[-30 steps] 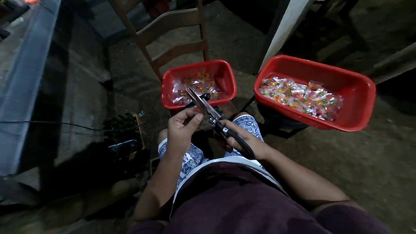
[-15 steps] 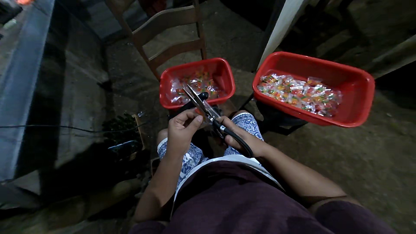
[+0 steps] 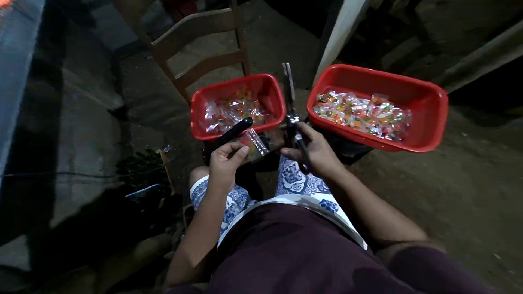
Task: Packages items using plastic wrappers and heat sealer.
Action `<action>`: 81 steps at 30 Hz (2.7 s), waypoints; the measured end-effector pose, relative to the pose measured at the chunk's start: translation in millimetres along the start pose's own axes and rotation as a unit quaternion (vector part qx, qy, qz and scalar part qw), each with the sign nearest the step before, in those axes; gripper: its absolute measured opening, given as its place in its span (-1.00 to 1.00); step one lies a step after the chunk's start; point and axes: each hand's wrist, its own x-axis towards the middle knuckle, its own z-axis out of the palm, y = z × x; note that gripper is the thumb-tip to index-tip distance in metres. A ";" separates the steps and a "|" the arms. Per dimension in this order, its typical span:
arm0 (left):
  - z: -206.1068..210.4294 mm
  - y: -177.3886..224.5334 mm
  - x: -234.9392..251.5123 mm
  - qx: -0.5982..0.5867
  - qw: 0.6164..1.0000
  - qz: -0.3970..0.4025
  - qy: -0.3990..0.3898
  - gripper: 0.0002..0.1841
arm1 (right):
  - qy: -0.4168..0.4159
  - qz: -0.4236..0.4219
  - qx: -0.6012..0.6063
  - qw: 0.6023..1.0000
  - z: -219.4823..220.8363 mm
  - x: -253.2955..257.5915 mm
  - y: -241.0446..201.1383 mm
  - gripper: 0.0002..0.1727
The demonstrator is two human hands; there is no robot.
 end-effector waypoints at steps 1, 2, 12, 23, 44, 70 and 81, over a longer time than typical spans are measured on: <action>5.6 -4.1 0.7 0.014 1.000 -0.004 -0.012 -0.86 | 0.016 -0.013 -0.017 1.000 2.9 4.1 0.7 -0.36; 11.4 -8.7 1.1 0.031 0.999 -0.009 -0.026 -0.86 | 0.026 -0.019 -0.031 0.999 6.0 7.5 2.5 -0.35; 31.0 -36.7 11.5 0.009 0.996 -0.070 -0.045 -0.87 | 0.222 0.007 -0.226 0.949 -100.4 20.0 32.7 -0.37; -21.6 -47.4 10.8 0.002 0.988 -0.124 0.093 -0.73 | 0.422 0.095 -0.416 0.800 -253.7 18.7 51.1 -0.29; -163.6 -119.3 229.7 0.570 0.803 -0.162 0.052 -0.39 | 0.023 0.200 -0.307 0.930 -55.7 134.0 119.6 -0.47; -171.1 -177.3 286.8 0.479 0.804 -0.331 0.119 -0.39 | -0.177 0.212 -0.523 0.806 -57.9 252.8 192.4 -0.70; -150.7 -168.1 283.1 0.613 0.715 -0.336 0.003 -0.29 | -0.110 0.316 -0.516 0.788 -26.2 250.0 185.0 -0.73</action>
